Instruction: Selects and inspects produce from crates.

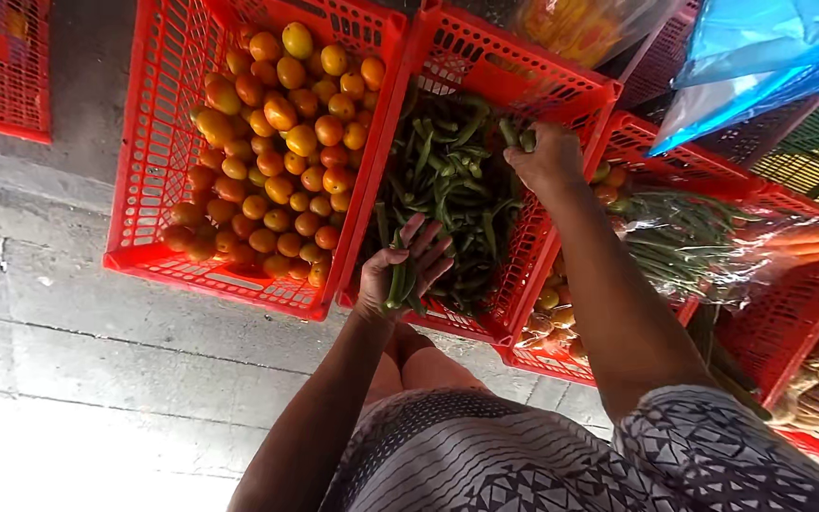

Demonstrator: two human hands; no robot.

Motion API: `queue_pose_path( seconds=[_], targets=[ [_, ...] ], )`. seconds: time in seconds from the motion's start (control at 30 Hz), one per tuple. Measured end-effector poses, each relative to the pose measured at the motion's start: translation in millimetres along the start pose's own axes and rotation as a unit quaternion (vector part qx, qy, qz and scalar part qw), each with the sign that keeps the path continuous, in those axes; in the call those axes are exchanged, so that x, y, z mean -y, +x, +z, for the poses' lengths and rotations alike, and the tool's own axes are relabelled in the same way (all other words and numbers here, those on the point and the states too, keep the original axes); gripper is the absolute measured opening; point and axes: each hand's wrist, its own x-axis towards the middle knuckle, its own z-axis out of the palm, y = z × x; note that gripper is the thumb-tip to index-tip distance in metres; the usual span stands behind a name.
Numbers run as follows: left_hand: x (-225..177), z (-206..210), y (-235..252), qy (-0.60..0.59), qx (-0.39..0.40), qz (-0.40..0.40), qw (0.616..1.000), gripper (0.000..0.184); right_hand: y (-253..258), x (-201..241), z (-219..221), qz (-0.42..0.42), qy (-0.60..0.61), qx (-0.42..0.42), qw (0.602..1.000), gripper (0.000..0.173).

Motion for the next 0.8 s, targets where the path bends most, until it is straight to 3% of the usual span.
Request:
queue_pose_path(
  seconds=[0.07,0.17,0.23,0.37,0.47,0.57,0.73,0.8],
  targets=[
    [-0.1,4.5,7.3,0.053,0.001,-0.016,0.998,0.073,-42.8,7.0,-11.6,0.015,0.098,0.034,0.995,0.042],
    [4.7,9.9,19.5,0.087,-0.025,-0.031,0.995,0.069,-99.4,15.8,-15.3,0.008,0.218,0.182,0.959,0.040],
    [9.7,15.1,22.2,0.098,-0.063,-0.035,0.993,0.062,-110.5,10.1,-13.2,0.004,0.245,0.244,0.938,0.048],
    [12.7,12.1,11.2,0.097,-0.043,-0.079,0.991,0.050,-79.3,-19.9,0.5,0.079,0.137,0.119,0.980,0.041],
    [11.4,14.2,-9.1,0.118,-0.039,-0.103,0.987,0.042,-68.5,-15.2,15.0,0.078,0.106,0.136,0.982,0.034],
    [6.2,9.1,-33.4,0.135,-0.028,-0.109,0.984,0.041,-76.1,7.0,36.1,0.008,0.102,0.139,0.985,0.029],
    [-3.6,-8.6,-71.2,0.099,-0.035,-0.103,0.989,0.034,-67.3,23.3,86.6,-0.067,0.062,0.167,0.982,0.055],
    [-6.5,-16.5,-81.2,0.088,-0.034,-0.092,0.991,0.032,-56.0,23.0,88.7,-0.078,0.062,0.165,0.981,0.056]
  ],
)
